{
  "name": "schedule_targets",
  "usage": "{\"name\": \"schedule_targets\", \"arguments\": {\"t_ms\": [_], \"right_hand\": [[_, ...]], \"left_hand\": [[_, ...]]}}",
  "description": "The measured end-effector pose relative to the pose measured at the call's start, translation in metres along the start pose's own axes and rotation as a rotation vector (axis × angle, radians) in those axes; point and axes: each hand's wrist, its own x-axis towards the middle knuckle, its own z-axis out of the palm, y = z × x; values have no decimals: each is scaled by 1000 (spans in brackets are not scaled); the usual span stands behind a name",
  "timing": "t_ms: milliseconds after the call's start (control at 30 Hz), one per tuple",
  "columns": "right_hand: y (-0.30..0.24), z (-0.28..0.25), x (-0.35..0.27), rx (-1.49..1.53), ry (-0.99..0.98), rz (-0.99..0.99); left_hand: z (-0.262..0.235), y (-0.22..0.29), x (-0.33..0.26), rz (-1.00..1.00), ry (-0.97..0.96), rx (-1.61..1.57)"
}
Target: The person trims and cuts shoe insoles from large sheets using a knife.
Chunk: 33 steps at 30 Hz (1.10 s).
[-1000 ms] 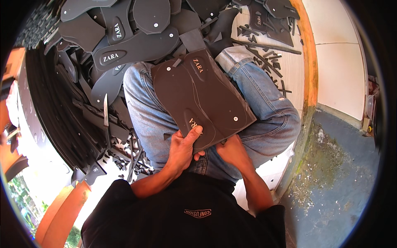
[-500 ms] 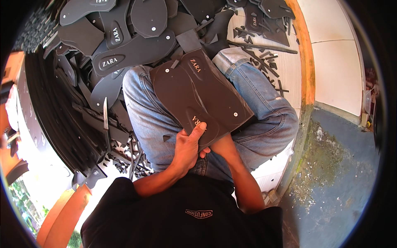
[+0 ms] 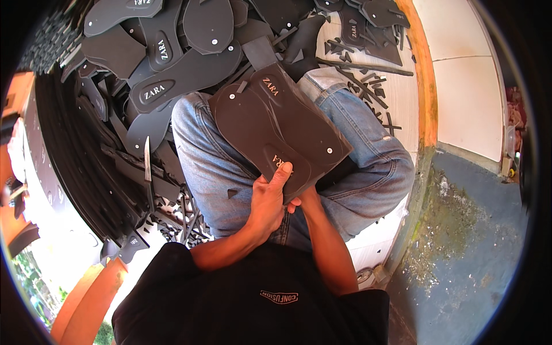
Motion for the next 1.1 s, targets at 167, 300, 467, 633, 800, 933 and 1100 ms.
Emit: {"name": "schedule_targets", "arguments": {"t_ms": [167,300,467,633,800,933,1100], "right_hand": [[-6,8,15,11,7,-10],[-10,11,22,20,10,-12],[-15,10,29,24,6,-8],[-19,7,36,25,-1,-4],[-24,4,49,20,-13,-4],[-28,0,58,19,-27,5],[-37,-4,59,-6,-62,14]], "left_hand": [[0,4,-3,-31,-4,16],[-1,7,-5,-52,-4,19],[-1,11,-7,-63,26,-1],[-6,13,-9,-64,-15,45],[-10,20,-15,-95,-5,49],[-16,26,-20,-126,-34,46],[-31,27,-22,-99,-85,14]]}}
